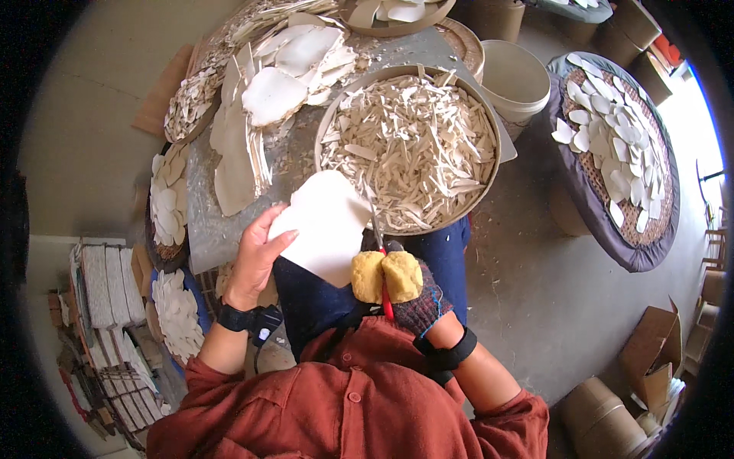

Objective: The person picks up pieces of dried root from a pile, trims the edges using shears, and drops the shavings into a bowl.

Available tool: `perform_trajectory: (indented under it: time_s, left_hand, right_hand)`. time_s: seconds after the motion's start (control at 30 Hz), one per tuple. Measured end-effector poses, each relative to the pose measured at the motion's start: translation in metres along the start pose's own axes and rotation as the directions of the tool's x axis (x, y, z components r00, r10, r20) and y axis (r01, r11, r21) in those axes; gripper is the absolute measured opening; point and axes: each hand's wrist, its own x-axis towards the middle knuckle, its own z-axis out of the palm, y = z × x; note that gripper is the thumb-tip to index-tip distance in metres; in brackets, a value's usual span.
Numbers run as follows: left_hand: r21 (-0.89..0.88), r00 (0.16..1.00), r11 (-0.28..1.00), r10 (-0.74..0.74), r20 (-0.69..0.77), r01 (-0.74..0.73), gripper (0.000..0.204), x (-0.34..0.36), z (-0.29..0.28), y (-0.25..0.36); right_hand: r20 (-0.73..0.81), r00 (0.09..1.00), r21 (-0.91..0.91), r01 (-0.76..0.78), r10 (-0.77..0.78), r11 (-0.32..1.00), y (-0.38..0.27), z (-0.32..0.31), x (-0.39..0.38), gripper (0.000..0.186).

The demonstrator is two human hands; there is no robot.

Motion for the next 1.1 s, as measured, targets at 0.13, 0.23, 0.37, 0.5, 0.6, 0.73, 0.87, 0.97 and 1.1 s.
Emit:
perform_trajectory:
  time_s: [0.13, 0.23, 0.37, 0.5, 0.6, 0.73, 0.87, 0.97, 1.1]
  left_hand:
    - [-0.165, 0.912, 0.954, 0.175, -0.372, -0.250, 0.046, -0.001, 0.023, -0.019]
    - [-0.144, 0.905, 0.954, 0.193, -0.379, -0.264, 0.045, -0.017, 0.046, -0.029]
    - [-0.107, 0.941, 0.977, 0.146, -0.304, -0.186, 0.044, -0.016, 0.053, -0.022]
    - [-0.147, 0.970, 0.987, 0.035, -0.240, -0.072, 0.049, -0.009, 0.047, -0.023]
    - [-0.168, 0.978, 0.984, 0.030, -0.207, -0.065, 0.046, -0.008, 0.046, -0.022]
    - [-0.196, 0.990, 0.980, 0.002, -0.139, -0.029, 0.047, -0.011, 0.043, -0.022]
    - [-0.230, 0.989, 0.973, -0.028, -0.147, -0.006, 0.049, -0.017, 0.044, -0.022]
    - [-0.259, 0.992, 0.966, -0.044, -0.122, 0.011, 0.049, -0.019, 0.040, -0.021]
    - [-0.257, 0.994, 0.966, -0.037, -0.107, 0.009, 0.054, -0.027, 0.039, -0.023]
  right_hand:
    - [0.412, 0.909, 0.530, -0.184, -0.062, 0.828, -0.010, 0.009, 0.005, 0.026]
    - [0.290, 0.939, -0.731, 0.342, -0.186, 0.590, -0.017, 0.014, 0.004, 0.022]
    - [0.200, 0.978, -0.706, 0.182, -0.054, 0.685, -0.018, 0.004, 0.004, 0.021]
    - [0.207, 0.974, -0.770, 0.218, -0.088, 0.599, -0.013, 0.002, 0.002, 0.020]
    - [0.060, 0.995, -0.322, -0.057, 0.081, 0.945, -0.012, 0.011, -0.003, 0.020]
    - [0.004, 0.999, -0.188, -0.045, 0.047, 0.981, -0.012, 0.013, -0.003, 0.022]
    - [0.282, 0.929, -0.846, 0.358, -0.239, 0.396, -0.022, 0.017, -0.003, 0.030]
    - [0.195, 0.970, -0.823, 0.241, -0.143, 0.514, -0.017, 0.014, -0.006, 0.025]
    - [0.155, 0.987, -0.735, 0.150, -0.051, 0.662, -0.014, 0.005, 0.002, 0.019]
